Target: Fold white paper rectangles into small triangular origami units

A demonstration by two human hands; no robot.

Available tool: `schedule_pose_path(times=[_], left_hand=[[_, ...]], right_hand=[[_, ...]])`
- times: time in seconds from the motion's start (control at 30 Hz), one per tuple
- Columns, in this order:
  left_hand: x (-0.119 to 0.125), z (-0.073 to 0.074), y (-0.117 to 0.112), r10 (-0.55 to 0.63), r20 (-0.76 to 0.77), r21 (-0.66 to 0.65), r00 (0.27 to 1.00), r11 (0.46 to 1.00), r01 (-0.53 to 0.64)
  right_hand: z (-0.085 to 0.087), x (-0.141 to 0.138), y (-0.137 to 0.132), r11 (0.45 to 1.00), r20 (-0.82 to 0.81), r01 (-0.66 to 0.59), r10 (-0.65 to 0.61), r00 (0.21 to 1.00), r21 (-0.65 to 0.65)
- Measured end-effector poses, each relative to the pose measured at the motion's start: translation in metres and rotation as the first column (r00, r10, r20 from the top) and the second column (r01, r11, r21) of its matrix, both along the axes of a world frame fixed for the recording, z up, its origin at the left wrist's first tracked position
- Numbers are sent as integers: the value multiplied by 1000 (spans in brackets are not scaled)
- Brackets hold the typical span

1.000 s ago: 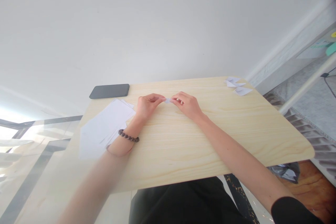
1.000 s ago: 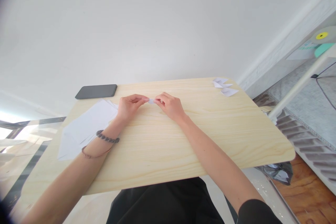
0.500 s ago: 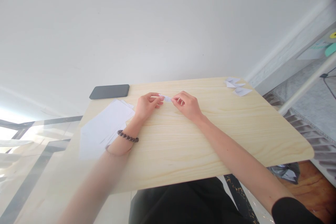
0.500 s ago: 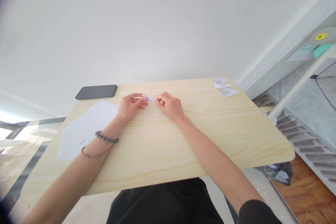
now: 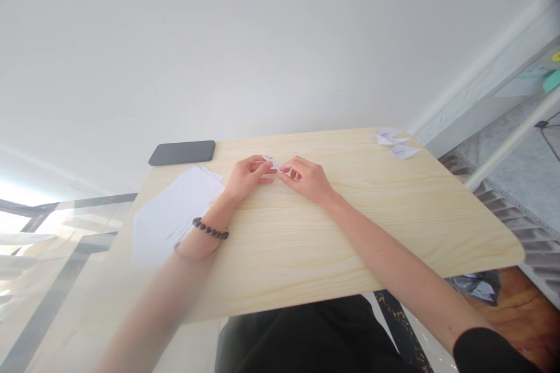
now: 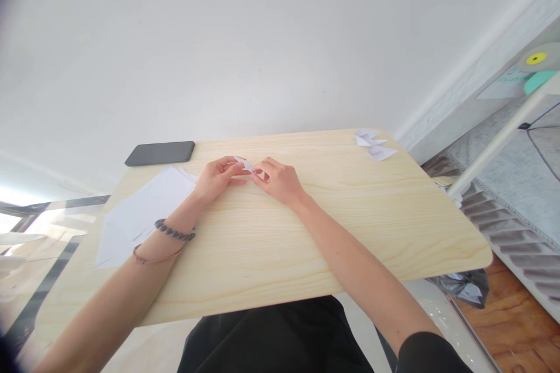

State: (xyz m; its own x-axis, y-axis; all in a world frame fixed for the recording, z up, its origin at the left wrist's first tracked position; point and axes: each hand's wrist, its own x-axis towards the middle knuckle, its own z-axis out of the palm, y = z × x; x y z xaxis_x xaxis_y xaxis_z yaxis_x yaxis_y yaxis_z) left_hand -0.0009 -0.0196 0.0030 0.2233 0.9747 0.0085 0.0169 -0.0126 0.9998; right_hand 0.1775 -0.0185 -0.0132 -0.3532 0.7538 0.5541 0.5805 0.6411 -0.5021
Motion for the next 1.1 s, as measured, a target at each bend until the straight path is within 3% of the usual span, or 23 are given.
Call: schedule_pose_path(times=[0.53,1.1], left_hand=[[5,-6,1,37,-33,49,999,998,-35],[3,-8,2,5,-39,52,999,999,-3]], right_hand=[[0,1,2,981,-93,-63,47,995,-184],[0,2,2,970,-136,-52,20,991,-238]])
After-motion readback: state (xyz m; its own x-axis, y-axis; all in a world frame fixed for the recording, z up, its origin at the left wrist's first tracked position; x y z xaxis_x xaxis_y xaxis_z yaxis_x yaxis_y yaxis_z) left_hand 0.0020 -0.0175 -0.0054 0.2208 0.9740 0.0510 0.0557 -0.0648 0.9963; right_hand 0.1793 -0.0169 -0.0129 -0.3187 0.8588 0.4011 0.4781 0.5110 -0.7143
